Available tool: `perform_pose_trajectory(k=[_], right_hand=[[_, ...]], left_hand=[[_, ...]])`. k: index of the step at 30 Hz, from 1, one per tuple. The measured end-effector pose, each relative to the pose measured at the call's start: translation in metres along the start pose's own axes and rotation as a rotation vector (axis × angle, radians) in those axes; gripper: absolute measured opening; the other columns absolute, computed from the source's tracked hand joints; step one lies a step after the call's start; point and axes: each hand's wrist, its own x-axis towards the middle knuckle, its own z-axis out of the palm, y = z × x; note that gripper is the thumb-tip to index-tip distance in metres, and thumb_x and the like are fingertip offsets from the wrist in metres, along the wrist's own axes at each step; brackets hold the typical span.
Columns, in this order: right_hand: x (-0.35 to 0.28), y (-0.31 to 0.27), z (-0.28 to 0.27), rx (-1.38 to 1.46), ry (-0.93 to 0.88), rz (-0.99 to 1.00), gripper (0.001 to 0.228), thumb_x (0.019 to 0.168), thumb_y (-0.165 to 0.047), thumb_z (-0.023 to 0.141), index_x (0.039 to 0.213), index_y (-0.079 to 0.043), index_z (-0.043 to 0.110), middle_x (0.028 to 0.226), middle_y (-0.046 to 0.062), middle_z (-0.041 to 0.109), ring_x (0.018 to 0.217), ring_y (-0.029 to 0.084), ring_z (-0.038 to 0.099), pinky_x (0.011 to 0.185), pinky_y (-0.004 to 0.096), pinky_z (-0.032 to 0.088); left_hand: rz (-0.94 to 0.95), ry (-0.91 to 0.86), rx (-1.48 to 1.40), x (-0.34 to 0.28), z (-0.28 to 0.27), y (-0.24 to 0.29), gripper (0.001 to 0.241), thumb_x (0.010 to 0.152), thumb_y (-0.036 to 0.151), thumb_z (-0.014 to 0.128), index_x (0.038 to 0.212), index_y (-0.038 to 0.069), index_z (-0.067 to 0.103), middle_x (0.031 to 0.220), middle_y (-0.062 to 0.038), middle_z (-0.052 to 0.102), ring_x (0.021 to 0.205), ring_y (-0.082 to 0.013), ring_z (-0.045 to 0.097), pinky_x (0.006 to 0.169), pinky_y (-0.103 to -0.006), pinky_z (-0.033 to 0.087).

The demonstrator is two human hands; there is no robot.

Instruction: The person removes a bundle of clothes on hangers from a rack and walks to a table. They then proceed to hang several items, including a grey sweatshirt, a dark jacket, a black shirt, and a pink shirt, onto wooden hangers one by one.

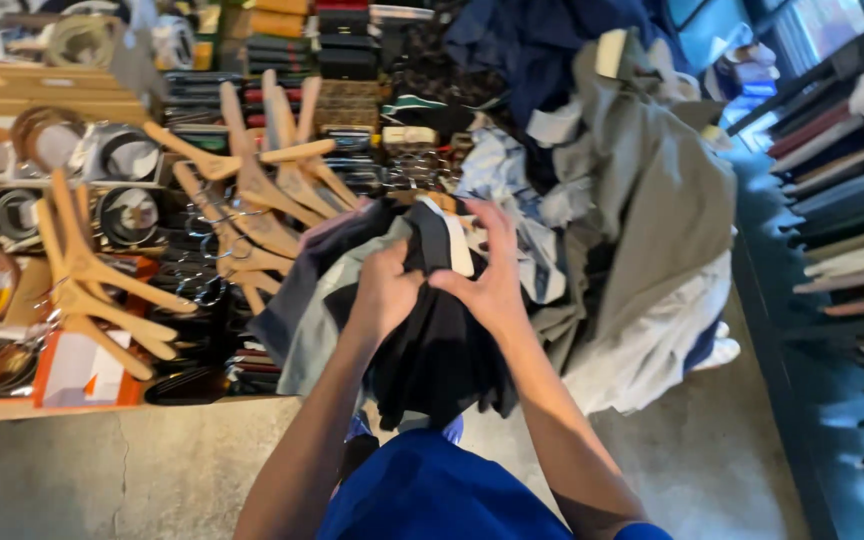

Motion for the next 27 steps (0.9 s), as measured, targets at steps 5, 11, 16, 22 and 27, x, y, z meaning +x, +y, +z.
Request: perform_pose_trajectory(k=[5, 11, 16, 22, 27], right_hand=[[-0.025, 0.042, -0.068, -0.108, -0.159, -0.214, 0.102, 0.058, -0.017, 0.094, 0.145, 0.001, 0.044, 0.141, 0.017, 0.050, 0.130, 0.037, 0.048, 0.109, 0.043, 0.037], [-0.044, 0.056, -0.146, 0.260, -0.133, 0.189, 0.057, 0.083, -0.002, 0.081, 0.135, -0.001, 0.061, 0.121, 0.005, 0.072, 0.113, 0.014, 0.063, 0.103, 0.031, 0.049], [-0.025, 0.018, -0.230, 0.134, 0.086, 0.205, 0.045, 0.077, 0.006, 0.082, 0.119, 0.001, 0.066, 0.108, 0.003, 0.074, 0.101, 0.011, 0.066, 0.094, 0.028, 0.053], [0.068, 0.000, -0.311, -0.452, 0.207, -0.057, 0.054, 0.066, 0.000, 0.078, 0.119, -0.001, 0.066, 0.105, 0.017, 0.070, 0.102, 0.029, 0.069, 0.094, 0.039, 0.054], [0.145, 0.029, -0.333, -0.860, 0.297, -0.696, 0.090, 0.060, -0.016, 0.096, 0.132, 0.014, 0.052, 0.125, 0.033, 0.060, 0.108, 0.051, 0.059, 0.095, 0.051, 0.049]], left_hand=[[0.156, -0.022, -0.480, 0.025, 0.041, 0.085, 0.029, 0.094, 0.007, 0.068, 0.122, -0.001, 0.067, 0.111, -0.004, 0.072, 0.101, -0.0133, 0.064, 0.094, -0.0321, 0.052], [0.210, -0.100, -0.600, 0.032, 0.078, 0.133, 0.037, 0.100, 0.019, 0.069, 0.132, 0.000, 0.064, 0.121, -0.005, 0.070, 0.112, -0.0142, 0.063, 0.103, -0.0308, 0.049], [0.386, -0.264, -0.170, 0.015, 0.128, 0.150, 0.064, 0.084, 0.029, 0.082, 0.136, 0.000, 0.058, 0.130, -0.014, 0.067, 0.122, -0.0262, 0.062, 0.105, -0.0371, 0.047], [0.402, -0.198, 0.024, 0.108, 0.217, 0.185, 0.062, 0.079, 0.035, 0.080, 0.127, 0.000, 0.065, 0.120, -0.024, 0.072, 0.113, -0.0381, 0.069, 0.095, -0.0425, 0.055], [0.297, 0.035, -0.005, 0.173, 0.222, 0.172, 0.067, 0.078, 0.039, 0.084, 0.126, -0.001, 0.061, 0.118, -0.023, 0.071, 0.106, -0.0355, 0.071, 0.087, -0.0406, 0.057]])
